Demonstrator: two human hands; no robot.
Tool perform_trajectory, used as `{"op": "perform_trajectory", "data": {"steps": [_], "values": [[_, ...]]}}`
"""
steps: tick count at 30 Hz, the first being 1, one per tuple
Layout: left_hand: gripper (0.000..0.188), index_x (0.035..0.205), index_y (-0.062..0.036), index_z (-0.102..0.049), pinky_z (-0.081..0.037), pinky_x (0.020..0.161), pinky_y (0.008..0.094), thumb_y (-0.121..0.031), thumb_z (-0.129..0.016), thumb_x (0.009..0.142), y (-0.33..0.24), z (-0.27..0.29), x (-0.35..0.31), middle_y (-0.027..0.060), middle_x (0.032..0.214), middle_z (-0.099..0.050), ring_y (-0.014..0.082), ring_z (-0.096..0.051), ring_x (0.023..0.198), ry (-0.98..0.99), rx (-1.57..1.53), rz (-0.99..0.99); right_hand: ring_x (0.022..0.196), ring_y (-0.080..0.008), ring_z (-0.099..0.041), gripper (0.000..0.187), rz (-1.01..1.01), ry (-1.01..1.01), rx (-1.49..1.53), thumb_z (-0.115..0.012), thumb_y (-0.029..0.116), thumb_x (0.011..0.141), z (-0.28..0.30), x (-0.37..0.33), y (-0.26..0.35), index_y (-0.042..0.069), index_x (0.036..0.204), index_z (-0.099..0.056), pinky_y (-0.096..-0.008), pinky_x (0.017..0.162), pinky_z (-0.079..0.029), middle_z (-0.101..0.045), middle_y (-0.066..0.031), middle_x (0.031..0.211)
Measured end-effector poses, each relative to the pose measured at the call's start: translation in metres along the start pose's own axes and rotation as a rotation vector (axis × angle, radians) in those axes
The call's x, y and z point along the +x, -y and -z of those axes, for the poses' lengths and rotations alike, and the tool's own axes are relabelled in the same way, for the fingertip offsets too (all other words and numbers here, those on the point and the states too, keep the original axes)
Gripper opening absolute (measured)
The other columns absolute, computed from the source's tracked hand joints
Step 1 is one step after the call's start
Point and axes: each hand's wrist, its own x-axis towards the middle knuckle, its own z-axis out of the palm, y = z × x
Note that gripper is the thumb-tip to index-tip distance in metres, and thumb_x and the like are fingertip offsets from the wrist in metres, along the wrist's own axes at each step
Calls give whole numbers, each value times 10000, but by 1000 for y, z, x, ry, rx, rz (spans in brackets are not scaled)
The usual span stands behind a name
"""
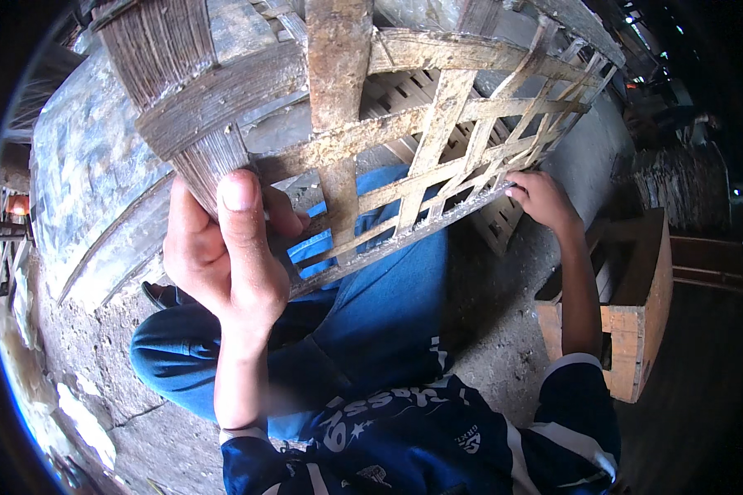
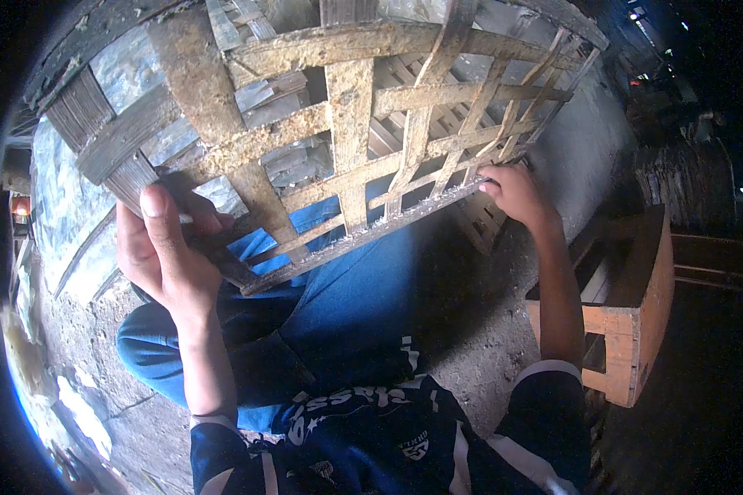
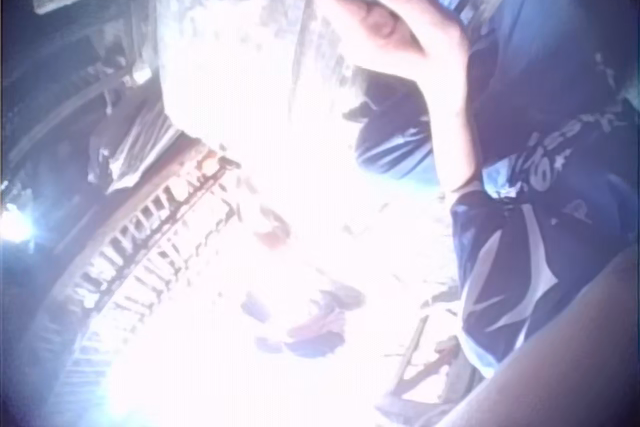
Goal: The person sits on the floor and assembles bamboo trays by hand. They place a plastic sheet over a tray, then pick up a bamboo lattice frame and press it into place, repeating the process with additional frames.
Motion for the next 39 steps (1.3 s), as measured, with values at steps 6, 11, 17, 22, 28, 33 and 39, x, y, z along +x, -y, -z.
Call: {"op": "perform_trajectory", "data": {"steps": [6, 11, 17, 22, 28, 33, 39], "values": [[401, 1159, 13, -553, -543, 521, 263, -381, -529, 1087, 1, 1, 0, 60, 729, -595, 107, -558, 563, 7, -22, 17, 887, -356, -716, 216, -33, -90, 171, -780, 139, 855, -3, -9, -12, 14, 1029, -749, -400, 804, -546, -744, -179, 988], [392, 1148, 14, -549, -542, 521, 260, -371, -497, 1100, 2, 0, -1, 66, 721, -591, 111, -558, 560, -22, -3, -12, 838, -310, -720, 201, -20, -150, 146, -802, 138, 834, -3, -11, -11, 9, 980, -752, -371, 770, -546, -747, -153, 907], [382, 1150, 10, -551, -539, 513, 256, -362, -478, 1108, 2, -2, 0, 64, 731, -593, 106, -559, 569, 0, -9, -10, 763, -199, -720, 127, -60, -127, 284, -747, 46, 877, -7, -12, -22, -13, 990, -753, -303, 729, -543, -759, -117, 884], [380, 1144, 8, -558, -544, 523, 256, -364, -490, 1104, 0, -2, -2, 62, 738, -600, 98, -562, 576, 11, 6, -12, 716, -168, -700, 108, -101, -132, 272, -671, 18, 927, -15, -9, -24, -16, 997, -745, -304, 685, -540, -747, -120, 861], [390, 1146, 13, -571, -553, 537, 261, -369, -510, 1098, 0, 1, 1, 51, 712, -598, 94, -558, 568, 10, 26, 12, 761, -232, -712, 135, -57, -252, 194, -680, 116, 963, -28, -8, -14, 4, 1036, -695, -357, 712, -546, -731, -141, 906], [400, 1126, 9, -579, -554, 535, 264, -385, -519, 1093, 3, 0, 2, 41, 700, -595, 94, -555, 559, -6, 28, 4, 744, -141, -677, 124, -195, -307, 465, -626, 121, 1012, -32, -15, -10, 20, 1069, -671, -277, 650, -516, -705, -72, 861], [388, 1093, -4, -586, -548, 535, 260, -387, -527, 1090, 5, 1, 3, 46, 698, -595, 100, -563, 559, -33, 27, 32, 786, -165, -697, 101, -248, -514, 785, -596, 119, 1002, -71, -84, -30, 59, 1050, -661, -283, 645, -516, -679, -37, 859]]}}
